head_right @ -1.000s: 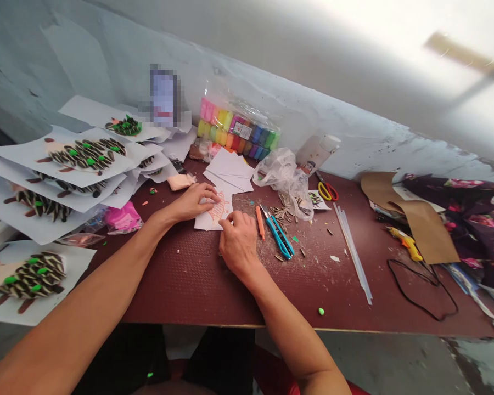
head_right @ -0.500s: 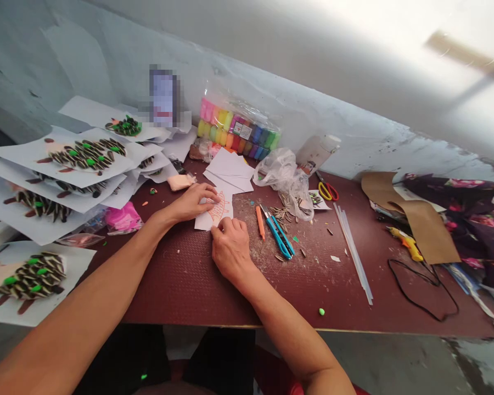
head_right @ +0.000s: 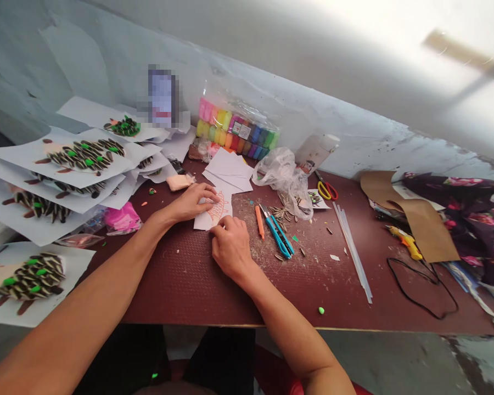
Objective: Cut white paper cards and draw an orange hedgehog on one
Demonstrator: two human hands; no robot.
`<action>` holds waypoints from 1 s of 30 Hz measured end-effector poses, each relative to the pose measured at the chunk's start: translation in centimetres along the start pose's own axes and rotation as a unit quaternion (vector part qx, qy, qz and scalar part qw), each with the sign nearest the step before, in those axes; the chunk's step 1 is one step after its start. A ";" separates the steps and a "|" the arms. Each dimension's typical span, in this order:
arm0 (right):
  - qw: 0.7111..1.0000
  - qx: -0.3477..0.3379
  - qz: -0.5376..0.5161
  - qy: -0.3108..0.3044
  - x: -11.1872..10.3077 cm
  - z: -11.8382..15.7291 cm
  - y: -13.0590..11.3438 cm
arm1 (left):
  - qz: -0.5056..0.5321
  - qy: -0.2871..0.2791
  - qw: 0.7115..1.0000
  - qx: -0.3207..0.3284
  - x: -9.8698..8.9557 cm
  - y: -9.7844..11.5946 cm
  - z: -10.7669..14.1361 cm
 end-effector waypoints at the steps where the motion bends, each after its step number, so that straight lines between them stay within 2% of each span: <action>1: 0.999 0.025 -0.034 0.016 -0.2 -0.1 0.2 | -0.001 -0.001 1.000 0.000 0.0 0.0 0.0; 5: 0.988 0.089 -0.107 0.073 -0.8 -0.5 1.1 | -0.002 -0.005 1.000 0.006 0.0 0.0 0.0; 10: 0.992 0.073 -0.066 0.084 -1.0 -0.7 1.8 | -0.001 0.007 1.000 0.025 0.1 -0.1 -0.1; 13: 0.993 0.066 -0.036 0.088 -1.2 -0.9 2.2 | -0.011 0.039 0.999 0.028 -0.3 -0.1 -0.3; 17: 0.996 0.063 -0.012 0.067 -1.3 -1.1 2.4 | -0.077 0.116 0.990 0.010 -1.6 0.2 -0.3; 22: 0.999 0.044 -0.009 0.010 -0.7 -0.9 1.6 | -0.155 0.151 0.976 -0.015 -3.2 1.7 0.2; 26: 0.999 0.035 0.015 -0.032 -0.4 -0.8 1.0 | -0.194 0.140 0.971 -0.016 -3.0 2.4 0.6; 30: 0.998 0.021 0.038 -0.053 -0.4 -0.6 0.4 | -0.226 0.092 0.969 -0.030 -1.8 1.3 0.8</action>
Point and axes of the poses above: each hand's wrist, its own z-axis away from the middle knuckle, its own x-axis out of the palm, y = z × x, the point moved 3 cm from there along -z, towards the middle knuckle, and after that the axes turned 14 degrees about y, right-handed, at the moved point
